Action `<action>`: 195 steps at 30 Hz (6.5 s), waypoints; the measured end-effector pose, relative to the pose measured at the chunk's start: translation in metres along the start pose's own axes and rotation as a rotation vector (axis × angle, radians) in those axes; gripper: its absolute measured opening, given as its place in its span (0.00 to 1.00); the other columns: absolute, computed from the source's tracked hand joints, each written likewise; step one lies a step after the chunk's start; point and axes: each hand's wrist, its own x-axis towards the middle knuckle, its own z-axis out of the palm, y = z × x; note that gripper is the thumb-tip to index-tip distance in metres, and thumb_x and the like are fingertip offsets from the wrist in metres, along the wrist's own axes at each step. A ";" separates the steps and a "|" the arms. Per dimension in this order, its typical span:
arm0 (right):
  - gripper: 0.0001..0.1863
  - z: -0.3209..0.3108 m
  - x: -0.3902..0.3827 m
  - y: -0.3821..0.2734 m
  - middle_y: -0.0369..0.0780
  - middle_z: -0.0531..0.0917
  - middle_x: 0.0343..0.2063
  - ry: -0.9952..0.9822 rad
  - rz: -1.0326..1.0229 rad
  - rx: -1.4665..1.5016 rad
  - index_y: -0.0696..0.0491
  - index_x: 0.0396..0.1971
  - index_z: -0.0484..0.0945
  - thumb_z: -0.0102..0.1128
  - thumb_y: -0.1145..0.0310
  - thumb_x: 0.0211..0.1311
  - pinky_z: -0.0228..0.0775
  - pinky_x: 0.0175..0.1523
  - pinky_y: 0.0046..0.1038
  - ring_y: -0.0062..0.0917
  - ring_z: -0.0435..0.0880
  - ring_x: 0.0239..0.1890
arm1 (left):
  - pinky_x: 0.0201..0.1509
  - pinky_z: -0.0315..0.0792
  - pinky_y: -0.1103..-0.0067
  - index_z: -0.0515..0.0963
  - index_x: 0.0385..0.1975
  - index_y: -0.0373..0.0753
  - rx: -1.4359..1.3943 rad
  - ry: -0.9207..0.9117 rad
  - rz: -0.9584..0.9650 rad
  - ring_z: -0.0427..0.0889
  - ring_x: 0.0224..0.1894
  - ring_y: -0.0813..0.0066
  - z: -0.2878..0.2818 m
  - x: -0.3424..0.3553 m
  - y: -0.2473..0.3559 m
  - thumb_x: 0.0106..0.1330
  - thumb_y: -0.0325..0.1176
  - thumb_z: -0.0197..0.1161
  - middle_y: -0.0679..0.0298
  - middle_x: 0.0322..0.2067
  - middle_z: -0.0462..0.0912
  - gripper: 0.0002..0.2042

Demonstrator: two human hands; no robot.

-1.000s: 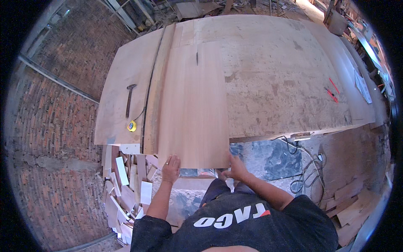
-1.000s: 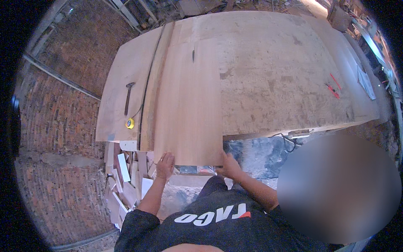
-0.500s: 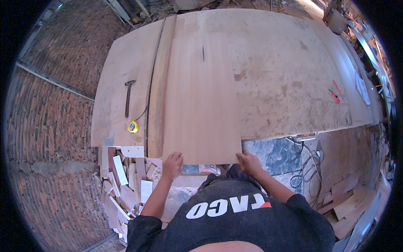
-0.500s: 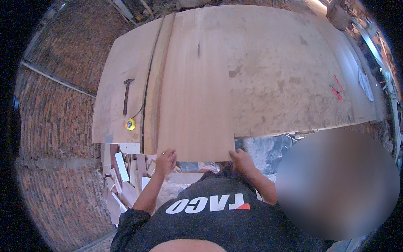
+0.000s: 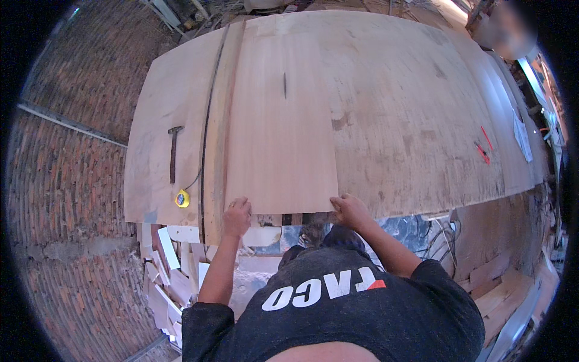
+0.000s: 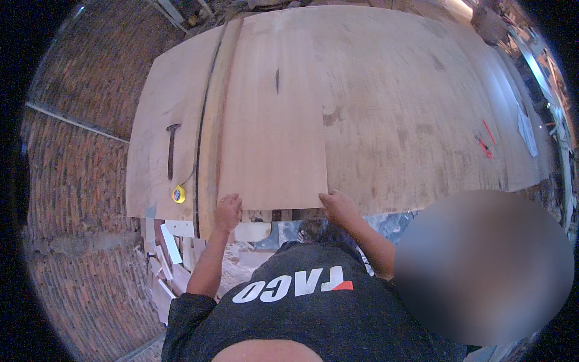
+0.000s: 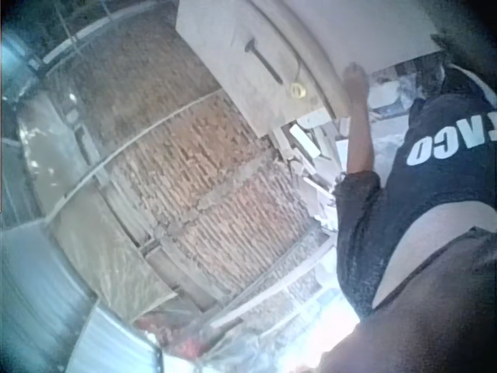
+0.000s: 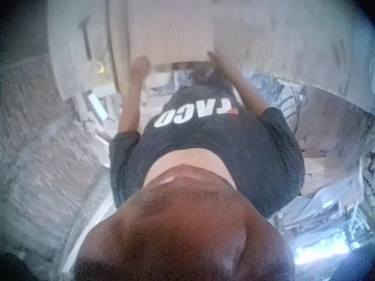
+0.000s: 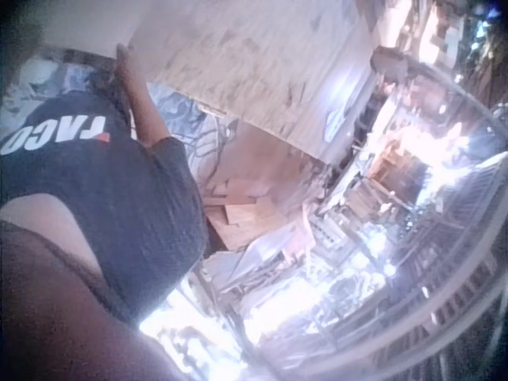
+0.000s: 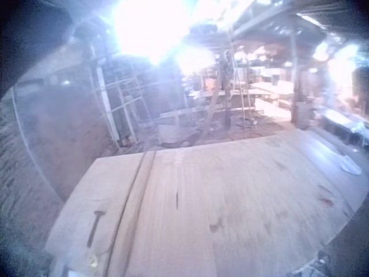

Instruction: The person measures a wooden board with a tape measure, marks it with a pencil, and cuts a piece of veneer or laminate using a utility knife and a straight edge.

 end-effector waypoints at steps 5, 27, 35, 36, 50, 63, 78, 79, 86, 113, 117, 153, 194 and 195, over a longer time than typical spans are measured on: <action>0.21 -0.017 0.065 0.021 0.52 0.82 0.40 -0.024 -0.006 0.011 0.52 0.49 0.79 0.69 0.64 0.55 0.76 0.46 0.47 0.51 0.82 0.44 | 0.54 0.79 0.64 0.81 0.43 0.41 0.015 0.081 -0.014 0.81 0.54 0.58 0.008 0.064 -0.017 0.63 0.29 0.60 0.62 0.50 0.82 0.10; 0.21 -0.096 0.281 0.089 0.52 0.81 0.39 0.059 -0.006 -0.013 0.53 0.50 0.80 0.68 0.69 0.54 0.78 0.44 0.46 0.48 0.84 0.41 | 0.56 0.78 0.63 0.79 0.45 0.39 0.026 -0.039 -0.032 0.79 0.55 0.56 0.020 0.309 -0.078 0.57 0.26 0.62 0.59 0.55 0.79 0.15; 0.19 -0.103 0.339 0.102 0.53 0.80 0.39 0.095 0.034 -0.040 0.56 0.48 0.79 0.67 0.70 0.55 0.77 0.47 0.46 0.50 0.83 0.43 | 0.52 0.79 0.63 0.80 0.41 0.40 0.090 0.020 0.001 0.81 0.52 0.58 0.030 0.367 -0.103 0.59 0.27 0.60 0.59 0.51 0.80 0.10; 0.19 -0.107 0.344 0.101 0.53 0.80 0.38 0.098 0.055 -0.041 0.56 0.47 0.79 0.67 0.71 0.55 0.77 0.47 0.46 0.51 0.83 0.42 | 0.51 0.80 0.62 0.80 0.40 0.40 0.086 0.039 0.012 0.81 0.52 0.58 0.030 0.375 -0.104 0.60 0.28 0.59 0.59 0.50 0.80 0.09; 0.21 -0.110 0.410 0.132 0.53 0.82 0.39 0.185 0.050 -0.053 0.53 0.51 0.81 0.64 0.72 0.54 0.78 0.49 0.45 0.48 0.83 0.44 | 0.49 0.80 0.61 0.80 0.37 0.38 0.149 -0.038 0.007 0.84 0.46 0.56 0.030 0.449 -0.113 0.66 0.30 0.56 0.58 0.43 0.80 0.07; 0.24 -0.128 0.414 0.149 0.55 0.81 0.37 0.254 0.058 0.005 0.56 0.51 0.83 0.64 0.74 0.51 0.77 0.50 0.43 0.50 0.82 0.42 | 0.53 0.79 0.61 0.82 0.47 0.44 0.054 -0.012 -0.230 0.83 0.52 0.55 -0.025 0.476 -0.095 0.60 0.30 0.58 0.59 0.49 0.85 0.15; 0.20 -0.189 0.181 0.281 0.45 0.86 0.45 0.818 0.622 0.541 0.63 0.51 0.83 0.67 0.68 0.60 0.79 0.42 0.26 0.26 0.85 0.41 | 0.36 0.73 0.57 0.79 0.33 0.37 0.113 0.861 -0.166 0.80 0.35 0.42 -0.222 0.517 -0.120 0.71 0.40 0.60 0.49 0.33 0.82 0.12; 0.21 -0.186 0.157 0.302 0.45 0.86 0.45 0.870 0.610 0.580 0.63 0.51 0.83 0.67 0.68 0.60 0.78 0.45 0.27 0.27 0.85 0.42 | 0.37 0.73 0.57 0.79 0.32 0.35 0.119 0.883 -0.269 0.80 0.35 0.41 -0.238 0.518 -0.123 0.71 0.40 0.60 0.47 0.32 0.82 0.13; 0.20 -0.187 0.031 0.340 0.47 0.86 0.47 0.836 0.798 0.447 0.63 0.51 0.83 0.68 0.69 0.60 0.79 0.48 0.29 0.28 0.85 0.47 | 0.41 0.74 0.58 0.80 0.35 0.26 -0.312 1.057 -0.816 0.84 0.40 0.44 -0.305 0.431 -0.200 0.73 0.39 0.58 0.40 0.36 0.83 0.17; 0.22 -0.038 -0.178 0.199 0.48 0.85 0.45 0.722 0.837 -0.167 0.51 0.46 0.86 0.70 0.63 0.49 0.77 0.53 0.39 0.40 0.85 0.43 | 0.69 0.66 0.58 0.66 0.65 0.29 -0.017 0.683 -1.032 0.72 0.64 0.47 0.013 -0.143 -0.268 0.54 0.48 0.72 0.48 0.62 0.74 0.42; 0.19 -0.041 -0.243 0.172 0.47 0.87 0.38 0.825 0.999 -0.097 0.50 0.42 0.88 0.72 0.63 0.47 0.78 0.48 0.38 0.37 0.87 0.40 | 0.67 0.67 0.59 0.68 0.62 0.29 -0.266 0.842 -0.906 0.74 0.62 0.49 0.022 -0.084 -0.160 0.54 0.47 0.72 0.48 0.60 0.76 0.39; 0.23 -0.466 -0.363 0.875 0.40 0.84 0.47 1.547 0.901 1.349 0.54 0.52 0.79 0.70 0.63 0.58 0.80 0.47 0.34 0.30 0.84 0.43 | 0.48 0.77 0.64 0.82 0.38 0.26 0.078 1.087 -1.263 0.83 0.42 0.62 -0.057 -0.081 0.365 0.55 0.31 0.68 0.54 0.39 0.87 0.15; 0.38 -0.082 -0.368 0.218 0.44 0.75 0.54 0.541 0.796 1.677 0.47 0.70 0.62 0.58 0.43 0.66 0.68 0.63 0.51 0.41 0.75 0.56 | 0.59 0.77 0.66 0.71 0.57 0.33 -2.124 0.297 -0.494 0.83 0.52 0.64 -0.118 -0.101 0.411 0.61 0.26 0.68 0.58 0.48 0.82 0.23; 0.41 -0.085 -0.347 0.204 0.45 0.73 0.58 0.465 0.784 1.742 0.47 0.72 0.58 0.57 0.41 0.66 0.65 0.64 0.54 0.42 0.72 0.60 | 0.59 0.77 0.66 0.71 0.57 0.33 -2.114 0.314 -0.525 0.83 0.52 0.64 -0.118 -0.114 0.397 0.62 0.26 0.67 0.57 0.49 0.82 0.23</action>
